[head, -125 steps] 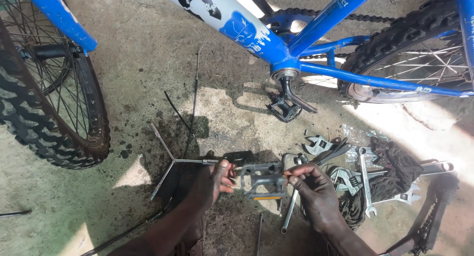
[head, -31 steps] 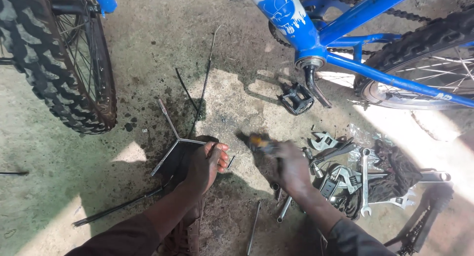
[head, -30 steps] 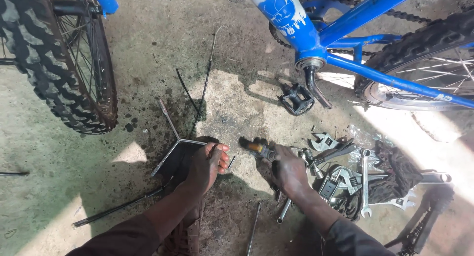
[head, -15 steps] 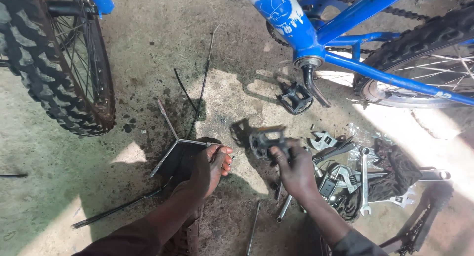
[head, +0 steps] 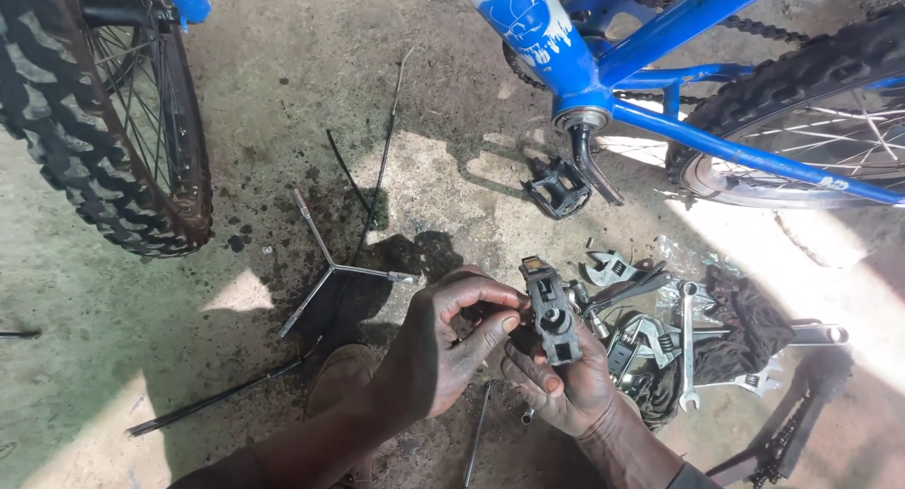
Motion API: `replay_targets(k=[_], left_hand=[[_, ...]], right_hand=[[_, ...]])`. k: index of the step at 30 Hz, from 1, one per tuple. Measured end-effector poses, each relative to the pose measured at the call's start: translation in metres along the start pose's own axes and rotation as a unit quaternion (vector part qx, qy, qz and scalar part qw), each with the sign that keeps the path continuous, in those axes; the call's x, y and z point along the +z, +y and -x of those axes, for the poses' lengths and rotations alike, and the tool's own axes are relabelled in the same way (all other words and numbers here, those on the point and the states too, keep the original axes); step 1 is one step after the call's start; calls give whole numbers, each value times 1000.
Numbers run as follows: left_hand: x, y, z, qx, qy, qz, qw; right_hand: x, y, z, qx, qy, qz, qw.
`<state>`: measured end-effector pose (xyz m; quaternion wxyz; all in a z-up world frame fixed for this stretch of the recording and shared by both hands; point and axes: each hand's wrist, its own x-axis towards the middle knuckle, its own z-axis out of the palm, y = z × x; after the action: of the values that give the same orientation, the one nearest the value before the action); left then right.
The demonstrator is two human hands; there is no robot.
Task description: Inspecting and disassembling the internal components of a bicycle pedal using hand tools
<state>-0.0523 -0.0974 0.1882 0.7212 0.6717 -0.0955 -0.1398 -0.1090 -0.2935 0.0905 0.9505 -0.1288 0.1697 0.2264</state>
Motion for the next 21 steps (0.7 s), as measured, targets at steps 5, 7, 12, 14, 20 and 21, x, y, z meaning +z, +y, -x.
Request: replay_targets(k=[5, 7, 12, 14, 20, 21], left_hand=[[0, 10, 1, 22, -11, -52, 998], [1, 9, 1, 25, -11, -49, 998], [-4, -1, 3, 66, -28, -45, 996], [-8, -16, 1, 152, -45, -97, 983], [-25, -97, 45, -289, -40, 358, 887], [-25, -103, 47, -291, -47, 359, 886]], right_hand=[[-14, -1, 6, 38, -1, -55, 998], [-13, 0, 8, 34, 1, -50, 998], [12, 6, 8, 33, 34, 13, 999], [27, 8, 7, 75, -48, 106, 990], [18, 53, 5, 165, 37, 304, 938], [19, 50, 8, 160, 42, 303, 938]])
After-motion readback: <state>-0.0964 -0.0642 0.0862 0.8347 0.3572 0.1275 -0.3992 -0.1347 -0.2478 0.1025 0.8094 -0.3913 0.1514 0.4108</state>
